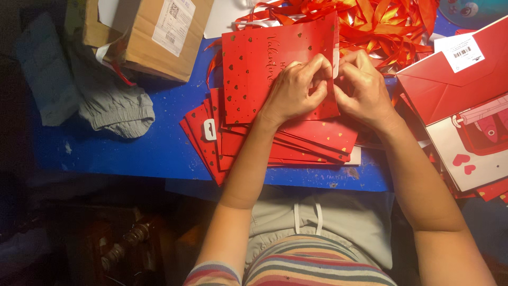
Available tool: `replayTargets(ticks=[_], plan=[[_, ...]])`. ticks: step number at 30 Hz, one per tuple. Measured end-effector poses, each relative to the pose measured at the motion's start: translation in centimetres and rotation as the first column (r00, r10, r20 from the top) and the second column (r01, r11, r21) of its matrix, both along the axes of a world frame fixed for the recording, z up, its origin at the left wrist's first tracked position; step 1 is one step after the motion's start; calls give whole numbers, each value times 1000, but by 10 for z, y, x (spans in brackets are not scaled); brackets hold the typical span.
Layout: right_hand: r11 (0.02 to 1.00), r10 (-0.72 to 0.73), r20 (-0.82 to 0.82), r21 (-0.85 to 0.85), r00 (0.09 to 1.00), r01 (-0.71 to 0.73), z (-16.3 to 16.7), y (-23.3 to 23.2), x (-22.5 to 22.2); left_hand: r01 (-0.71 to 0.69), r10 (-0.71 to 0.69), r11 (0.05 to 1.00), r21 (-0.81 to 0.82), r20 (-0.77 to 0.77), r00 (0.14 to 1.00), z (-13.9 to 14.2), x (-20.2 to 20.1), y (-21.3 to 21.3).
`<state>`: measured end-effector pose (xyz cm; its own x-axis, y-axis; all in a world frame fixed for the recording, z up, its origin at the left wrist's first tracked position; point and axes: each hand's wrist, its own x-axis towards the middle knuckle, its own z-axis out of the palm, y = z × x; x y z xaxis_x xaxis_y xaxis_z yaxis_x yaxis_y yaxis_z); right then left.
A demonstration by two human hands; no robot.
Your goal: The person assembles red Valentine's Day gift bags by hand. They fold the bag flaps, insert orange ribbons through the handle slots, and place the finished bags on a growing stack on the blue table.
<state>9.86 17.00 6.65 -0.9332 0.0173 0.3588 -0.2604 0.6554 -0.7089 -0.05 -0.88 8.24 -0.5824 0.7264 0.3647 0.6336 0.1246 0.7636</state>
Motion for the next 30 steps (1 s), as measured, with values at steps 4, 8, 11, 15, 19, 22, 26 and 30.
replayTargets(ticks=[4,8,11,15,19,22,26,30], plan=[[999,-14,19,38,1000,13,-3,1,-1,4,-4,1000,0,0,1000,0,0,1],[998,-15,48,53,999,13,-8,3,0,-2,2,1000,-31,-16,1000,0,1,0],[999,-29,71,39,997,26,-8,3,0,0,0,1000,-23,-6,1000,1,1,0],[1000,-8,39,-21,999,8,-7,3,-1,17,-17,1000,-15,18,1000,1,0,-1],[1000,4,46,-14,999,-4,-6,3,0,13,-13,1000,-11,25,1000,1,0,0],[1000,4,38,-8,999,-3,-7,3,0,8,-8,1000,-25,23,1000,2,0,-1],[997,-35,30,72,999,33,-11,3,-1,10,-10,1000,-1,6,1000,2,1,1],[998,-64,53,8,996,64,-14,6,3,15,-15,1000,-12,32,999,2,2,2]])
